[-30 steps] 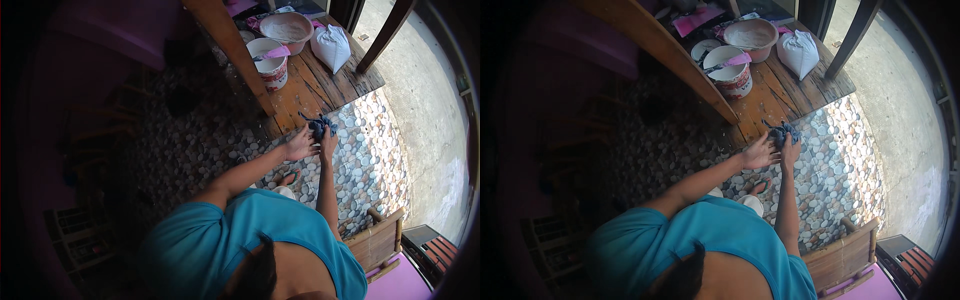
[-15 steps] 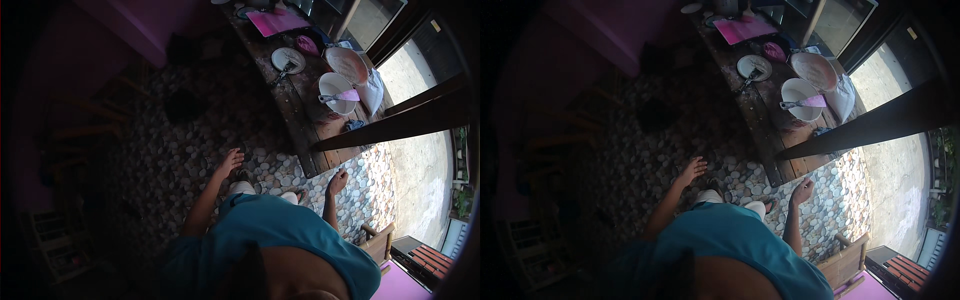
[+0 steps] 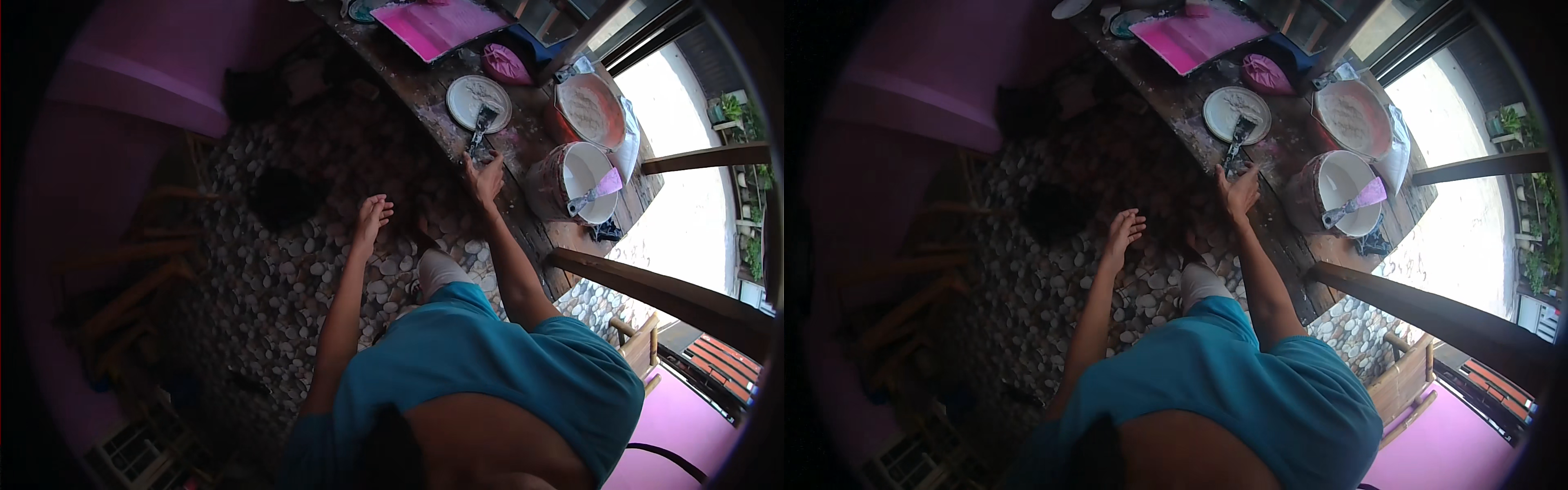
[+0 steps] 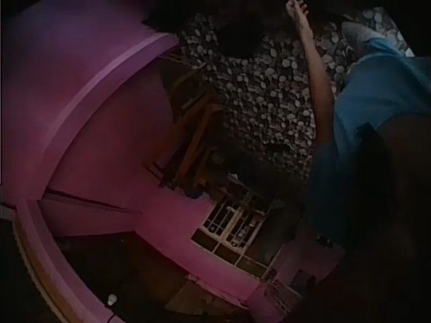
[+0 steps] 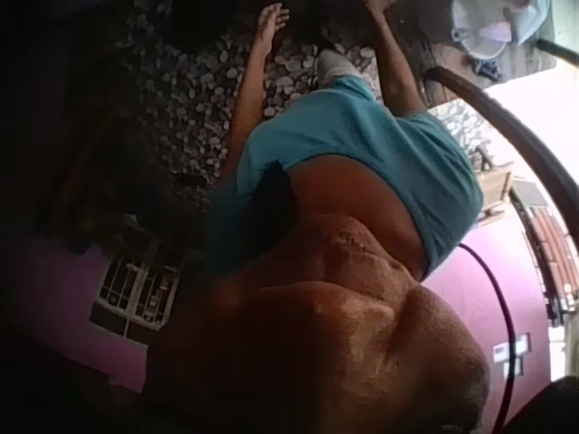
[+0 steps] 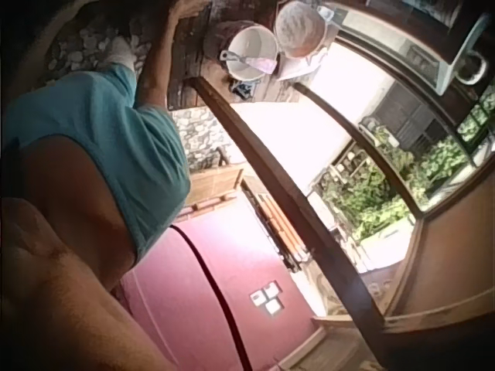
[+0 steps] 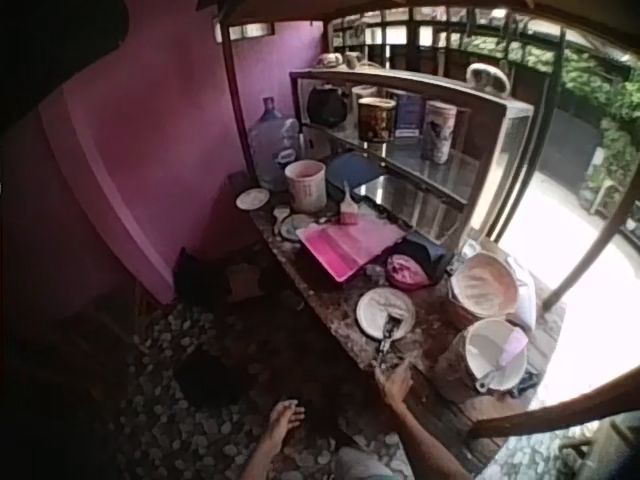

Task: The person picks up a paint lid and places it on a table, then uses a scraper to scoop white paste from a container into the lid and mixes it with a brush. They also clean their hands with a cloth and later mix a larger quantity of the substance in the lid with the scraper.

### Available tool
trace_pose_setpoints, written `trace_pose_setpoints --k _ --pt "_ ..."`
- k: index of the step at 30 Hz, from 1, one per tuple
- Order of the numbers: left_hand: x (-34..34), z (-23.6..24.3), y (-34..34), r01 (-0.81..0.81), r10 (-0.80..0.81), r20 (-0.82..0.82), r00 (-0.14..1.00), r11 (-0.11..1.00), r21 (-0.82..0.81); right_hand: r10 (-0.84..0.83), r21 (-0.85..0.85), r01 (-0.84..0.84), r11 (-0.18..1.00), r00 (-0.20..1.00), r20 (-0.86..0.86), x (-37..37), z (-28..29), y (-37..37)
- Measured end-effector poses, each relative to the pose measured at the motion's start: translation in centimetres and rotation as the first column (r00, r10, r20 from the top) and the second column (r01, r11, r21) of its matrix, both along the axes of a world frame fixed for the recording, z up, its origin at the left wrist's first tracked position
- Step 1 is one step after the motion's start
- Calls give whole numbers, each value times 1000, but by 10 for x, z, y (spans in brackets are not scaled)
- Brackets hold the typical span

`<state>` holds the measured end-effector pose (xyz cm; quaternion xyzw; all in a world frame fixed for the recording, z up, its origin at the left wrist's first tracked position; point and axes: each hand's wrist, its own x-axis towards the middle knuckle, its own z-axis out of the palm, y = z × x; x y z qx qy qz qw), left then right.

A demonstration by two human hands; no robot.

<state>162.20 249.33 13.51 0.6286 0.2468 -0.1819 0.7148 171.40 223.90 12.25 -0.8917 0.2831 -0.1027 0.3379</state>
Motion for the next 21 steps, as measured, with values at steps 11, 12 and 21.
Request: trace_pose_setpoints --k 11,12,21 --pt "255 -40 -94 264 -378 188 907 855 446 -91 55 100 993 985 -143 45 -31 -6" --pt "269 -47 -106 288 -397 183 899 852 437 -115 53 121 991 987 -108 44 -33 -8" --pt "319 -81 -119 299 -412 220 884 861 411 -87 -77 78 994 990 -115 52 26 -17"
